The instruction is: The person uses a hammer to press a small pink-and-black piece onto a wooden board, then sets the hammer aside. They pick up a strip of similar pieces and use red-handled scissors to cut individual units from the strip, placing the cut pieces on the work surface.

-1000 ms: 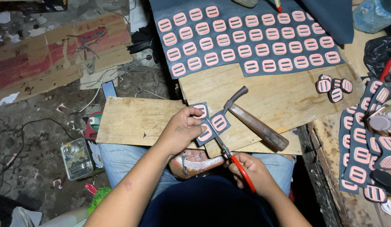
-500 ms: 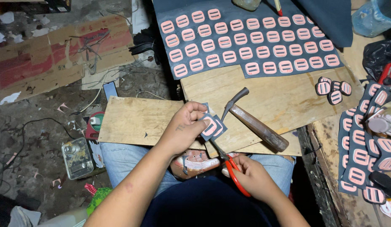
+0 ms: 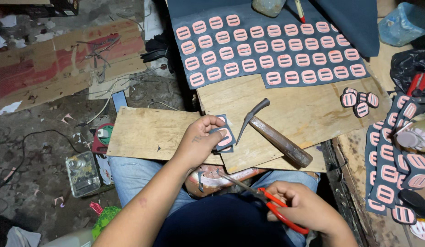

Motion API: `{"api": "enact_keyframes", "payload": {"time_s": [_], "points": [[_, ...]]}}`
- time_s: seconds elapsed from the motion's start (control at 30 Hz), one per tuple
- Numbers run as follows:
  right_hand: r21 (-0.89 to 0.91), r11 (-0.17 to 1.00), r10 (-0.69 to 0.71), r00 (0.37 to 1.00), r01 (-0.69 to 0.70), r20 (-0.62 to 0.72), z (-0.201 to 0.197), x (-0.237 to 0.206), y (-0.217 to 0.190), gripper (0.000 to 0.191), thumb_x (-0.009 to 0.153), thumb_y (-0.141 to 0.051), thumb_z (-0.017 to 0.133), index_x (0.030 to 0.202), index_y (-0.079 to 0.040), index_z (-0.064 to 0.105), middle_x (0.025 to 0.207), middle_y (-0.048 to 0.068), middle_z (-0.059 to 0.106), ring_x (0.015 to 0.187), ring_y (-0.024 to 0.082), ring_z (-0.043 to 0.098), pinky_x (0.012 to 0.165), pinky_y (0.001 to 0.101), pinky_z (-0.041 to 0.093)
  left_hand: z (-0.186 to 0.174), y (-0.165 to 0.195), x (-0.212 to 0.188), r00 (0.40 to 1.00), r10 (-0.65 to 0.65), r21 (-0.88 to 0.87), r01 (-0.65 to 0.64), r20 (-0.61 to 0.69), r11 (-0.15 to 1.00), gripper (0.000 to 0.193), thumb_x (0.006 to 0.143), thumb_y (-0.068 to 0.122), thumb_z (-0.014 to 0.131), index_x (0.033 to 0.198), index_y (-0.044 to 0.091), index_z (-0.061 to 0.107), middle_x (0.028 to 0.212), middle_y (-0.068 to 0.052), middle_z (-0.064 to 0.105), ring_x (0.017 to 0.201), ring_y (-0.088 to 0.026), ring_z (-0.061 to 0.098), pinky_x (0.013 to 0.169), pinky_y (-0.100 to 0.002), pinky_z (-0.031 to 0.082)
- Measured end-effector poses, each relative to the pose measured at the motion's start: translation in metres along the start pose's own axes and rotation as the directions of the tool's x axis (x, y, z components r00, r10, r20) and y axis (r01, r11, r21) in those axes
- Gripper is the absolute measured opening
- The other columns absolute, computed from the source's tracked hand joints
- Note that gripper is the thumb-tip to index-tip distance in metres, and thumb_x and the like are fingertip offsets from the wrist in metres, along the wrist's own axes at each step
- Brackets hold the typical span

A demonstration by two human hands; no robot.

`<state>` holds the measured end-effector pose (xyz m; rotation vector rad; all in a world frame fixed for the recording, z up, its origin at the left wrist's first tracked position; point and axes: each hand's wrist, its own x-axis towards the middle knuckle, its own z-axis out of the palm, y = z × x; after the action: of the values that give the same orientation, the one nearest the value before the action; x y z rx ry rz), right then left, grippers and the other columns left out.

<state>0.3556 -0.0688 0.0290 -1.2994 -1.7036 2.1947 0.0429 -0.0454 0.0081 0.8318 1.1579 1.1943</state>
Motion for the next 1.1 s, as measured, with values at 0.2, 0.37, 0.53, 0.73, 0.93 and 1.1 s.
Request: {"api": "enact_keyframes", "payload": {"time_s": [0.2, 0.37, 0.53, 0.73, 0.93, 1.1], "points": [[0.049, 0.970, -0.218, 0.938, 0.239, -0.270, 0.004, 0.021, 0.028, 0.036, 0.084, -0.009, 0.066, 0.119, -0.002, 0.065, 0.094, 0.003, 0.064, 0.089, 0.012, 0.060, 0.083, 0.0252, 0.047, 0.009, 0.017, -0.015, 0.999, 0.021, -0.162, -0.027, -0.043, 0.986, 0.037, 0.088, -0.006, 0.066, 0.125, -0.004, 0.058, 0.106, -0.011, 0.070, 0.093, -0.012, 0.069, 0.083, -0.025, 0.059], [0.078, 0.966, -0.225, 0.949, 0.247, -0.219, 0.026, 0.035, 0.019, 0.036, 0.088, -0.013, 0.062, 0.123, -0.004, 0.059, 0.099, 0.004, 0.065, 0.092, 0.014, 0.061, 0.085, 0.0281, 0.050, 0.026, 0.034, -0.037, 0.999, 0.018, -0.210, -0.026, -0.039, 0.977, 0.050, 0.085, -0.007, 0.067, 0.131, -0.003, 0.047, 0.103, -0.014, 0.073, 0.088, -0.014, 0.071, 0.077, -0.027, 0.058], [0.113, 0.955, -0.248, 0.947, 0.274, -0.206, 0.040, 0.044, 0.013, 0.033, 0.091, -0.013, 0.062, 0.122, -0.002, 0.058, 0.100, 0.004, 0.064, 0.093, 0.014, 0.060, 0.085, 0.0280, 0.049, 0.037, 0.041, -0.047, 0.997, 0.010, -0.149, -0.023, -0.082, 0.989, 0.051, 0.085, -0.005, 0.068, 0.131, -0.002, 0.045, 0.099, -0.016, 0.074, 0.084, -0.014, 0.072, 0.073, -0.026, 0.058], [0.234, 0.927, -0.243, 0.946, 0.291, -0.213, 0.044, 0.044, 0.014, 0.033, 0.091, -0.014, 0.063, 0.121, -0.002, 0.059, 0.098, 0.005, 0.064, 0.086, 0.014, 0.061, 0.078, 0.0289, 0.052, 0.040, 0.038, -0.049, 0.995, -0.004, -0.161, -0.013, -0.103, 0.987, 0.049, 0.085, -0.005, 0.067, 0.128, -0.003, 0.045, 0.098, -0.016, 0.074, 0.085, -0.015, 0.073, 0.072, -0.027, 0.059], [0.302, 0.913, -0.213, 0.952, 0.274, -0.218, 0.041, 0.044, 0.016, 0.034, 0.091, -0.012, 0.064, 0.122, 0.000, 0.061, 0.094, 0.006, 0.064, 0.077, 0.014, 0.061, 0.069, 0.0288, 0.052, 0.040, 0.037, -0.047, 0.997, 0.015, -0.199, -0.031, -0.080, 0.980, 0.050, 0.085, -0.005, 0.068, 0.128, -0.004, 0.044, 0.099, -0.018, 0.073, 0.085, -0.016, 0.073, 0.075, -0.028, 0.061], [0.214, 0.952, -0.176, 0.964, 0.218, -0.198, 0.034, 0.035, 0.013, 0.038, 0.088, -0.011, 0.064, 0.124, 0.000, 0.066, 0.087, 0.007, 0.067, 0.065, 0.013, 0.059, 0.060, 0.0274, 0.051, 0.032, 0.045, -0.046, 0.999, -0.033, -0.120, 0.028, -0.036, 0.992, 0.056, 0.083, -0.005, 0.068, 0.132, -0.003, 0.041, 0.096, -0.019, 0.074, 0.083, -0.017, 0.072, 0.072, -0.028, 0.059]]}}
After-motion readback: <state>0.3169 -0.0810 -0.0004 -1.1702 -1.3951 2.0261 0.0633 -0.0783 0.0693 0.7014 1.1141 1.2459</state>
